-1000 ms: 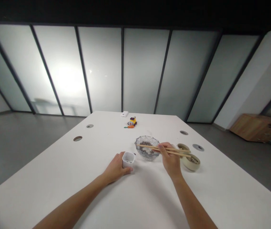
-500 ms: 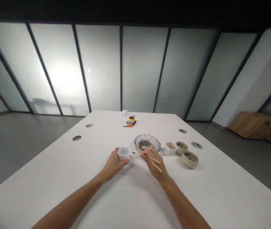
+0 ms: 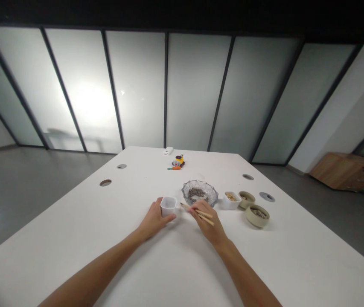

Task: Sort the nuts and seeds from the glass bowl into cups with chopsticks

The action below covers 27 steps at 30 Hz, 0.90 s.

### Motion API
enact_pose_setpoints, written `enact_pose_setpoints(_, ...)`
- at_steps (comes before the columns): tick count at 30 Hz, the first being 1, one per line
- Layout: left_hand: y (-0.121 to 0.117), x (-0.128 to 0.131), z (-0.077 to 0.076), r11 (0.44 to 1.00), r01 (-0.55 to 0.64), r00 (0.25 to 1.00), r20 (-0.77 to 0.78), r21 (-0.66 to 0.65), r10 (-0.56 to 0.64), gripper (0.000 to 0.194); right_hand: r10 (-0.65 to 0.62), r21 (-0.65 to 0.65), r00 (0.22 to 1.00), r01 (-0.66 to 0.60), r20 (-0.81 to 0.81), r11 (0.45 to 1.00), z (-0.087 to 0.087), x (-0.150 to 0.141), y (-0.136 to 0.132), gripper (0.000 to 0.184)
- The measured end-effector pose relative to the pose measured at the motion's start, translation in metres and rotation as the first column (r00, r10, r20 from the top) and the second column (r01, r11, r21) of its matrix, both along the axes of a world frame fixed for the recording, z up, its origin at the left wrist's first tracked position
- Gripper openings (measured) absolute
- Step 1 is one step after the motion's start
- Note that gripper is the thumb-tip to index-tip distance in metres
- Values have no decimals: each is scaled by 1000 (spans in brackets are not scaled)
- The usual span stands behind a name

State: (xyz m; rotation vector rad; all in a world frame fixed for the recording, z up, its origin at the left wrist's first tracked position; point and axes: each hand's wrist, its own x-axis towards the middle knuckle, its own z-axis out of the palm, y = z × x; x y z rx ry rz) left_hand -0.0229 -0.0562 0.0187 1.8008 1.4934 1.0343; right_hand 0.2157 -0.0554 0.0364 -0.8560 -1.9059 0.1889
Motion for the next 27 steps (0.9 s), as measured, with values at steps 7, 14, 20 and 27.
enact_pose_setpoints(7, 0, 0, 1, 1000, 7, 1000, -17, 9, -7, 48, 65, -24, 998, -65, 3, 998, 0, -1, 0, 27)
enact_pose_setpoints(14, -2, 1, 5, 1000, 26, 997, -77, -5, -27, 50, -46, -2, 998, 46, -40, 999, 4, -1, -2, 32)
enact_pose_setpoints(20, -7, 3, 6, 998, 68, 987, -143, -16, -70, 52, -196, 71, 972, 206, -129, 976, 18, 5, -3, 34)
enact_pose_setpoints(27, 2, -4, 5, 1000, -24, 987, 160, -18, 27, 46, -193, 98, 973, 206, -123, 974, 19, 1, -6, 36)
